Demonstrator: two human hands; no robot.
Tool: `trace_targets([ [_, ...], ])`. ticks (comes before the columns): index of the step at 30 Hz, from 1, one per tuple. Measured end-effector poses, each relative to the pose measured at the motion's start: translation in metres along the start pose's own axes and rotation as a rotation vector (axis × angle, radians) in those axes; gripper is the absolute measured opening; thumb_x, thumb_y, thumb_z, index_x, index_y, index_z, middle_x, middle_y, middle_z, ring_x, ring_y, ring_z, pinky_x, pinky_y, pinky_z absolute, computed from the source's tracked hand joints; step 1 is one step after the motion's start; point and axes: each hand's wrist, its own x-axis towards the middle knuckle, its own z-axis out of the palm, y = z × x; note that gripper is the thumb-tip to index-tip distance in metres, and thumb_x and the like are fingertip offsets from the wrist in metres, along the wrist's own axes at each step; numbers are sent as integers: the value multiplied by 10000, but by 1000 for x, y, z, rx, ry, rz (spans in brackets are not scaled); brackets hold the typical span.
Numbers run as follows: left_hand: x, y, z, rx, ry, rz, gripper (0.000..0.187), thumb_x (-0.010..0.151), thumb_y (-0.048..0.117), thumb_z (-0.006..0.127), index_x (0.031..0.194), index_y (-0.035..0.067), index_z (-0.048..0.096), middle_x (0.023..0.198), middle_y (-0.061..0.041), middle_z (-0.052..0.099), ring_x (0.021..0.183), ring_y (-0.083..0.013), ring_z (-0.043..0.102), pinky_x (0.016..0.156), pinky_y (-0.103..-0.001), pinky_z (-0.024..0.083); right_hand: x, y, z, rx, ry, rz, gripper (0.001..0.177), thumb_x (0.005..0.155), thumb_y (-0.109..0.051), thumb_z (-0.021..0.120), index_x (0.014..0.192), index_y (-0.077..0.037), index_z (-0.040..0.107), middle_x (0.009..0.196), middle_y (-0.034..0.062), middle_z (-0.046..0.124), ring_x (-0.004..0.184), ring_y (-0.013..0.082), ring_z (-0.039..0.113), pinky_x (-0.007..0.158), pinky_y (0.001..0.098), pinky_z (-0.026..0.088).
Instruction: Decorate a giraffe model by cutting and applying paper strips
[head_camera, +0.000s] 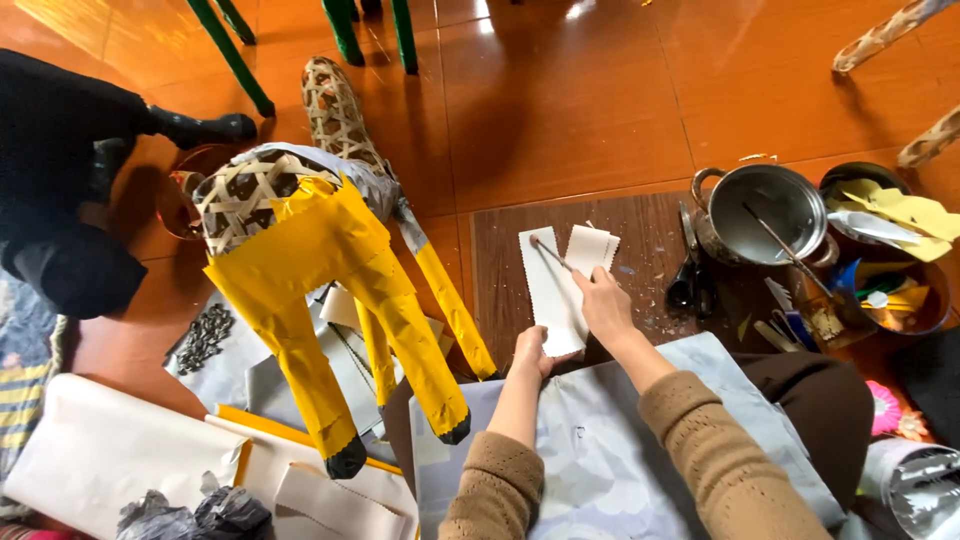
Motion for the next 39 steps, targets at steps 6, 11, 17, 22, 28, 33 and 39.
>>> trace_targets([
  [6, 3, -10, 2, 17, 18, 49, 640, 897, 32, 540, 1448, -75, 231, 1459, -399, 140, 1296, -649, 255, 770, -847, 346, -6, 24, 10, 76, -69, 50, 443, 874, -71, 510, 1286, -189, 626, 963, 94, 556, 876, 297, 655, 683, 420, 599],
  [11, -1, -6, 3, 22, 15, 73, 649, 881, 5, 559, 1435, -91, 237, 1439, -423, 122, 1272, -674, 255, 752, -852, 353, 4, 27, 23, -88, 16, -85, 483, 819, -51, 563, 1274, -196, 635, 948, 63, 553, 860, 237, 645, 671, 331, 589],
  [17, -29, 8, 6, 0, -60, 28, 598, 944, 41, 476, 1462, -110, 218, 1448, -386, 194, 1264, -634, 317, 718, -767, 458, 25, 32, -39, -32, -109, 155, 329, 942, -147, 496, 1179, -289, 675, 985, 76, 580, 944, 289, 648, 793, 413, 586],
  [22, 6, -12, 1, -45, -114, 114, 589, 935, 68, 535, 1428, -117, 269, 1390, -414, 244, 1195, -663, 359, 703, -826, 402, 8, 87, -59, 722, 251, 319, 365, 981, -72, 517, 1333, -80, 612, 1015, 196, 627, 897, 293, 621, 781, 393, 527],
  [28, -30, 6, 15, 42, -188, 160, 188, 810, 104, 545, 961, 45, 639, 886, -108, 655, 754, -266, 658, 542, -477, 579, -7, 223, -35, 2038, 145, 831, 201, 923, -148, 656, 1111, -81, 633, 789, -26, 590, 606, 3, 567, 476, 80, 465],
  [33, -65, 14, 12, -23, -370, 226, 271, 881, 168, 574, 1107, 50, 663, 998, -107, 715, 887, -219, 684, 709, -444, 621, -14, 202, -67, 2588, 211, 772, 114, 1000, -83, 528, 1067, -51, 614, 805, -37, 572, 594, -4, 566, 444, 66, 467],
  [39, -152, 28, 21, -113, -507, 170, 332, 956, 174, 553, 1265, 55, 556, 1165, -154, 661, 1050, -300, 649, 800, -507, 594, -65, 19, -194, 1388, -81, 389, 454, 985, -131, 500, 1438, -133, 465, 1199, 152, 596, 987, 253, 587, 736, 329, 452],
])
